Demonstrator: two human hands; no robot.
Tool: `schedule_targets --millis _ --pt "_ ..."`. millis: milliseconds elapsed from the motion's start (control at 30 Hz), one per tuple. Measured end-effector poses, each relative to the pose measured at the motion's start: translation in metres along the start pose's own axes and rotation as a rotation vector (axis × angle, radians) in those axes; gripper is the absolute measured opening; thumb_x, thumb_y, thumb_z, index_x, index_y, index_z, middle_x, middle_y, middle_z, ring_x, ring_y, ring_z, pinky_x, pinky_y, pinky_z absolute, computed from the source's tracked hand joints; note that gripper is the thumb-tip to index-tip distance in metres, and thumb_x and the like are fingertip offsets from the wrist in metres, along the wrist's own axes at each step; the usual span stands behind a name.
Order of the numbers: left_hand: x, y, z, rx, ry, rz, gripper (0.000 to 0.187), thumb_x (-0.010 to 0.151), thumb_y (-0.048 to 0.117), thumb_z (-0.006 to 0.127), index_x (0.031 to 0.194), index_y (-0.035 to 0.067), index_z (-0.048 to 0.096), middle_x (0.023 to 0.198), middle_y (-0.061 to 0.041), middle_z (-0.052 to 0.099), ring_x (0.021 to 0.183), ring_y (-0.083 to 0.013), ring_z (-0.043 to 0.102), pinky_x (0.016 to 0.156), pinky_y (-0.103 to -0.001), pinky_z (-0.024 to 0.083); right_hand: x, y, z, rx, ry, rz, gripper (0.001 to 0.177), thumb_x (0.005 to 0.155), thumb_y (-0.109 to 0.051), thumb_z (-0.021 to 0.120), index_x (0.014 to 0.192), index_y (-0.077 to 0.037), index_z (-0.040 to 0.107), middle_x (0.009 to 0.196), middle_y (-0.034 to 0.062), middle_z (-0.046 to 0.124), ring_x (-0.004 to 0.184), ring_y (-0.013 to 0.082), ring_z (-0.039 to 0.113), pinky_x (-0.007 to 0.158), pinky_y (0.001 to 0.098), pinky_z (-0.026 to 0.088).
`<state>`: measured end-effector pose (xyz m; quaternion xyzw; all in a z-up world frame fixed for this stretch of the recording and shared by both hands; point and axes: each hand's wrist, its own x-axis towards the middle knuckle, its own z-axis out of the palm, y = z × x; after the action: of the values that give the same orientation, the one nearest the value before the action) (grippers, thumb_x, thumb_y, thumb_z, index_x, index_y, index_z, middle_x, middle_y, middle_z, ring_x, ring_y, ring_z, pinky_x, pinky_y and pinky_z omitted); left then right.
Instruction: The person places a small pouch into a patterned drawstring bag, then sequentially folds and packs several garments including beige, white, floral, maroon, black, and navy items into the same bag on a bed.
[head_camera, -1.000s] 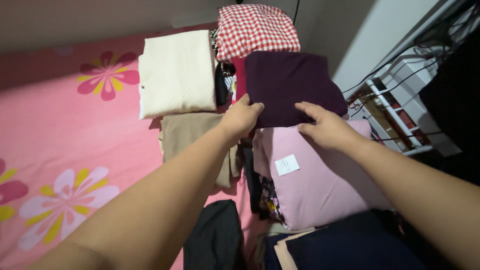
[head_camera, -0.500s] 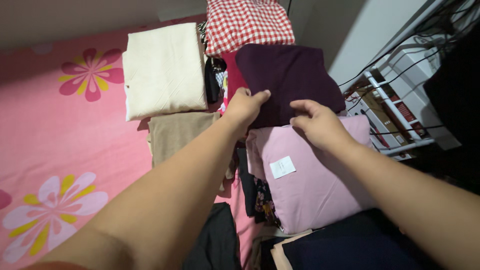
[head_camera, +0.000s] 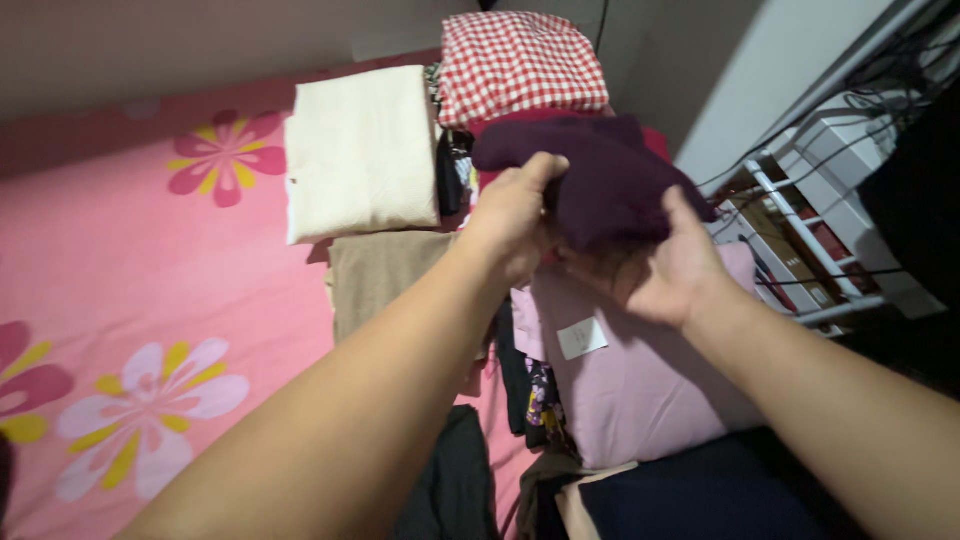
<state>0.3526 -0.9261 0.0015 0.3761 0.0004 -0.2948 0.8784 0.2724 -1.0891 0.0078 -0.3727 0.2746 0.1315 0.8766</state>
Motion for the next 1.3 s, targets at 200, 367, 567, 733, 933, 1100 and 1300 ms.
schedule_targets --millis 200,367,567,733,933,1100,1300 --pt "-0.052 0.003 -0.026 0.097 0.041 -0.147 0.031 0.092 0.024 0.062 0.113 0.001 0.062 0.115 -0.012 0.064 0.103 -0.0271 0.064 0.092 -0.046 0.055 0.006 -0.004 0.010 0.048 0.021 -0.127 0.052 0.087 -0.037 0.062 0.131 -0.010 0.064 0.137 0.0078 0.069 0.129 0.0291 0.064 0.114 0.0516 0.047" --pt "-0.102 0.020 -0.044 0.172 0.112 -0.316 0.046 0.086 0.031 0.064 0.123 0.004 0.057 0.115 -0.010 0.063 0.102 -0.0264 0.067 0.095 -0.048 0.054 0.005 0.005 0.025 -0.026 0.000 -0.159 0.046 0.082 -0.019 0.064 0.126 -0.006 0.065 0.134 0.0107 0.070 0.127 0.0305 0.064 0.114 0.0507 0.047" --pt "-0.164 0.039 -0.054 0.417 0.572 -0.511 0.079 0.083 0.071 0.059 0.124 0.004 0.055 0.106 -0.009 0.055 0.096 -0.0260 0.057 0.086 -0.048 0.051 -0.031 0.014 0.053 -0.090 -0.140 -0.081 0.047 0.080 -0.021 0.061 0.124 -0.006 0.064 0.127 0.0095 0.072 0.119 0.0305 0.066 0.110 0.0508 0.048" --pt "-0.193 0.051 -0.071 0.448 0.364 -0.281 0.085 0.076 0.077 0.047 0.130 0.013 0.067 0.123 -0.010 0.068 0.103 -0.0255 0.061 0.087 -0.044 0.049 -0.057 0.029 0.070 -0.106 -0.313 0.019 0.046 0.083 -0.023 0.061 0.122 0.001 0.065 0.118 0.0162 0.073 0.107 0.0323 0.070 0.102 0.0493 0.054" --pt "-0.243 0.063 -0.078 0.367 0.317 -0.227 0.098 0.080 0.084 0.032 0.148 0.016 0.054 0.146 -0.011 0.063 0.130 -0.0272 0.061 0.106 -0.047 0.047 -0.082 0.061 0.083 -0.103 -0.490 0.171 0.047 0.084 -0.023 0.059 0.120 0.007 0.063 0.115 0.0219 0.071 0.100 0.0338 0.072 0.096 0.0482 0.058" --pt "-0.289 0.066 -0.075 0.405 0.334 -0.113 0.092 0.081 0.075 0.053 0.146 0.009 0.055 0.142 -0.011 0.067 0.126 -0.0249 0.066 0.105 -0.041 0.051 -0.097 0.095 0.104 -0.159 -0.525 0.210 0.051 0.082 -0.023 0.059 0.121 0.009 0.062 0.115 0.0237 0.072 0.098 0.0346 0.073 0.093 0.0482 0.058" --pt "-0.341 0.088 -0.089 0.439 0.489 -0.053 0.078 0.082 0.056 0.066 0.138 0.003 0.061 0.130 -0.019 0.073 0.114 -0.0284 0.073 0.099 -0.041 0.056 -0.110 0.133 0.137 -0.281 -0.438 0.222 0.055 0.078 -0.025 0.058 0.122 0.007 0.062 0.114 0.0233 0.071 0.098 0.0350 0.072 0.092 0.0508 0.058"
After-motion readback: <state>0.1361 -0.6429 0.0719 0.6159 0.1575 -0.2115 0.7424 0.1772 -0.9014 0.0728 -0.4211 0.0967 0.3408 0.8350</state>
